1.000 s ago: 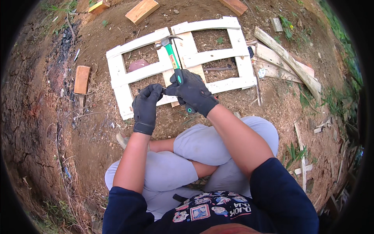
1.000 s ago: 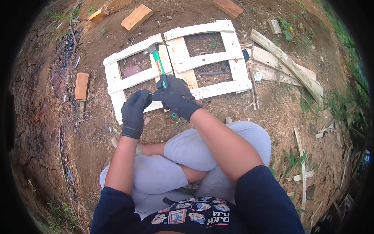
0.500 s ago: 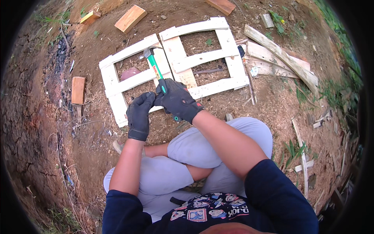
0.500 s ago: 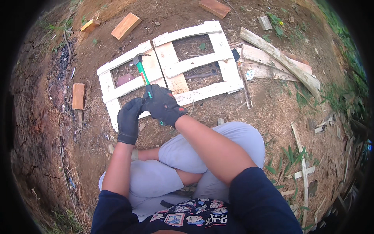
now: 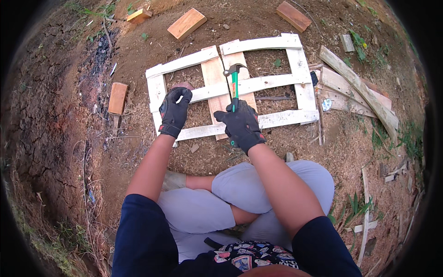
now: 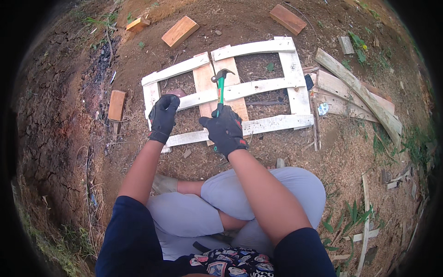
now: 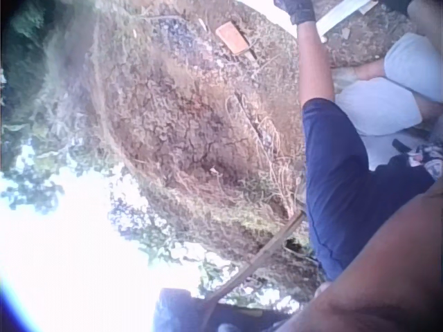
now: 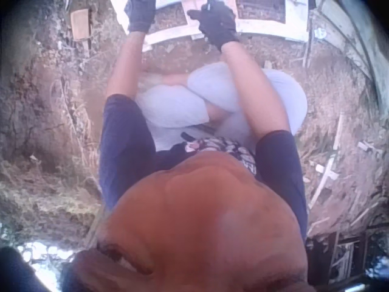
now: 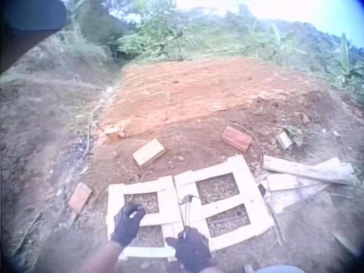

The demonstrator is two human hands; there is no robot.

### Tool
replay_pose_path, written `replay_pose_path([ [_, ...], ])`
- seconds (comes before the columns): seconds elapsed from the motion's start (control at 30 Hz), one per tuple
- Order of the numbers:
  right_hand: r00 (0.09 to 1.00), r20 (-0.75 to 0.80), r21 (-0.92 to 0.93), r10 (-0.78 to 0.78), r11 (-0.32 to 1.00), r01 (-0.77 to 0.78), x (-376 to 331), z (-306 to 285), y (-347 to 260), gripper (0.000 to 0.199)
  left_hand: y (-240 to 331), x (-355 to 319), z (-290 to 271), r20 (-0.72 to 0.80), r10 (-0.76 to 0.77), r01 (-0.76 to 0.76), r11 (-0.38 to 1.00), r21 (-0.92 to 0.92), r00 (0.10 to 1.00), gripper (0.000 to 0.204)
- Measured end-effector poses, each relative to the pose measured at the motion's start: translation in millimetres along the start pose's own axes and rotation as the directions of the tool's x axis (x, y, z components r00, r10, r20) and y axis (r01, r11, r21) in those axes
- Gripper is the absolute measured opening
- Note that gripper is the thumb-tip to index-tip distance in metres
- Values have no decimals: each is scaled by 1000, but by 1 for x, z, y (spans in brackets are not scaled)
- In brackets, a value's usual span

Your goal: The person sits on the ground and uses a hammer to drive nails into a white wooden frame structure. They position wooden planks and secure them to the frame, occasionally picking up additional nails from the ground to continue the assembly.

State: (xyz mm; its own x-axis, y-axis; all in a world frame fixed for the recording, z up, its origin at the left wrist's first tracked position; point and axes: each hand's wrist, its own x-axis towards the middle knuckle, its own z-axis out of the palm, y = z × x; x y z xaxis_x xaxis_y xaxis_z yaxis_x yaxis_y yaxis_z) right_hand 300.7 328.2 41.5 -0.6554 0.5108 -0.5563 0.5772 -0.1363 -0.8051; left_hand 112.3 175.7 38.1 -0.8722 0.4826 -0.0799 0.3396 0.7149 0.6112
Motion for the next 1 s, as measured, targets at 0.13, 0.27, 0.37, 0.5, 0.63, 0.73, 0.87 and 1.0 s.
replay_pose_path([
  [0.13,993,17,15,113,993,-114,-1,-4,-10,45,31,90,11,-69,142,-138,989,60,988,31],
  [0.27,996,11,-52,84,995,-84,6,4,5,43,27,158,31,-5,97,-96,987,-129,995,37],
  [0.37,995,29,-82,91,993,-88,6,5,4,43,21,175,43,-4,37,-37,988,-153,999,42],
  [0.5,996,29,-84,84,993,-81,7,8,3,43,0,190,63,-36,-16,9,981,-193,999,39],
  [0.63,999,11,-100,30,995,-29,6,13,4,37,-20,201,78,-94,-25,5,979,-202,995,37],
  [0.73,999,-25,-94,-30,995,27,8,15,14,34,-14,197,87,-137,24,-50,980,-192,990,37],
  [0.87,1000,-12,-74,16,997,-17,5,13,6,33,-10,193,81,-37,39,-49,945,-324,999,38],
  [1.0,993,37,-28,115,993,-114,1,11,-7,36,-9,186,82,-101,87,-102,984,-147,991,30],
])
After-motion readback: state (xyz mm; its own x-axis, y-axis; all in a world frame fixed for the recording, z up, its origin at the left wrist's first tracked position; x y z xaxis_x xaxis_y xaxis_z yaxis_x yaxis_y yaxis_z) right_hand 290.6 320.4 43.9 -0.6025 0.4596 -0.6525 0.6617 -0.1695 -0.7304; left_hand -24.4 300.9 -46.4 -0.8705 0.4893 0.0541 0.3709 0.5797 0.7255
